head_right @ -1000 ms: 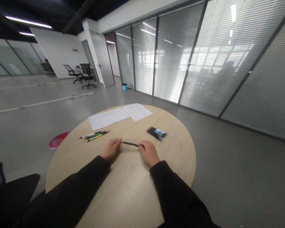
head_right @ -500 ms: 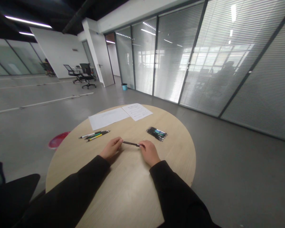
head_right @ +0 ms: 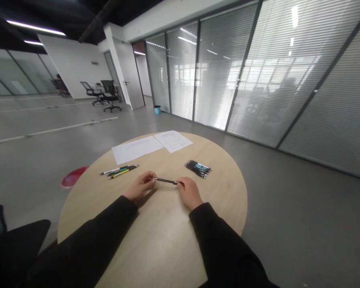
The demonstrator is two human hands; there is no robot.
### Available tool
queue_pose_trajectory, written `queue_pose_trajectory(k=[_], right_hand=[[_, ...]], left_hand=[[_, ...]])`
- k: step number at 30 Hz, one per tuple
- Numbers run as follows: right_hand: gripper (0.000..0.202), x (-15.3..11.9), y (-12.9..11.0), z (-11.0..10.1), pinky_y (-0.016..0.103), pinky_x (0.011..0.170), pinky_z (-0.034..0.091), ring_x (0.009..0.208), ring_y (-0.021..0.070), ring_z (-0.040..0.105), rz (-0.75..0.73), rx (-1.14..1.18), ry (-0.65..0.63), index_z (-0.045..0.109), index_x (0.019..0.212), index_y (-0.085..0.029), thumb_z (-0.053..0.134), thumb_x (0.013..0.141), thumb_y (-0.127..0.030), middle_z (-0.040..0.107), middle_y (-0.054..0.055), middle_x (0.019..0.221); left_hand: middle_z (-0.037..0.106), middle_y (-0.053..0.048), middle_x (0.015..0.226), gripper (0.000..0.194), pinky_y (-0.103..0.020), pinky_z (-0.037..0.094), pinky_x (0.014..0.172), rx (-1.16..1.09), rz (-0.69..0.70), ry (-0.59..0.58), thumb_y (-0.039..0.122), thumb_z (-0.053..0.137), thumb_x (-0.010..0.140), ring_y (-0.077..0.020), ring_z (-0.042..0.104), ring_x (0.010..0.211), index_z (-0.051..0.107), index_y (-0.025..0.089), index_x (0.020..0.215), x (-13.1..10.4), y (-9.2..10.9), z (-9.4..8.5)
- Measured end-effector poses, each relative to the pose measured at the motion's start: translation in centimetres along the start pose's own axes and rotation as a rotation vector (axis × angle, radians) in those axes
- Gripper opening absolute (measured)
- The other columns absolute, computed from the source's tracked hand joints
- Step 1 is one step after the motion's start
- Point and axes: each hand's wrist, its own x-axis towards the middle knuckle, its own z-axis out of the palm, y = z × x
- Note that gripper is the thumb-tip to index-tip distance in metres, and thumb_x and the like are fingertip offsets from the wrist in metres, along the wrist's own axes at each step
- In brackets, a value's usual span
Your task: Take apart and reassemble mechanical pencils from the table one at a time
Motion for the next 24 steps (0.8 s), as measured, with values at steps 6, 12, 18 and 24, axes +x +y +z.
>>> queue_pose_trajectory(k=[6,12,18,24], right_hand=[[0.017,0.04,0.04,0.07,0.033,0.084,0.047,0.090,0.0204,0.064,0.003,0.018,-0.002,0.072,0.095,-0.020,0.057,0.089,-0.015,0.072,0.006,0.095],[0.018,0.04,0.03,0.12,0.033,0.083,0.047,0.089,0.0204,0.064,-0.010,0.029,-0.007,0.073,0.094,-0.020,0.057,0.089,-0.015,0.072,0.005,0.094],[0.017,0.02,-0.05,0.12,0.034,0.084,0.047,0.089,0.0203,0.064,-0.024,0.029,-0.015,0.073,0.094,-0.021,0.057,0.089,-0.015,0.072,0.006,0.094],[0.018,0.03,0.11,0.14,0.034,0.082,0.047,0.087,0.0203,0.064,-0.021,0.020,-0.009,0.073,0.094,-0.020,0.058,0.089,-0.014,0.072,0.005,0.093]], left_hand=[[0.053,0.003,0.075,0.043,-0.023,0.036,0.053,-0.101,-0.047,0.054,0.041,0.076,0.071,-0.0086,0.047,0.056,0.057,0.017,0.101,0.01,-0.20,0.36],[0.046,0.005,0.058,0.041,-0.023,0.030,0.047,0.087,-0.081,0.131,0.058,0.054,0.086,-0.0102,0.041,0.049,0.055,0.018,0.078,0.16,-0.67,0.30],[0.038,0.005,0.048,0.051,-0.025,0.025,0.046,0.295,-0.063,0.097,0.060,0.045,0.089,-0.0108,0.034,0.045,0.041,0.021,0.057,0.01,-0.30,0.16],[0.041,0.007,0.052,0.041,-0.024,0.029,0.048,0.213,-0.046,0.047,0.056,0.052,0.087,-0.0105,0.036,0.048,0.047,0.020,0.068,-0.11,-0.23,0.24]])
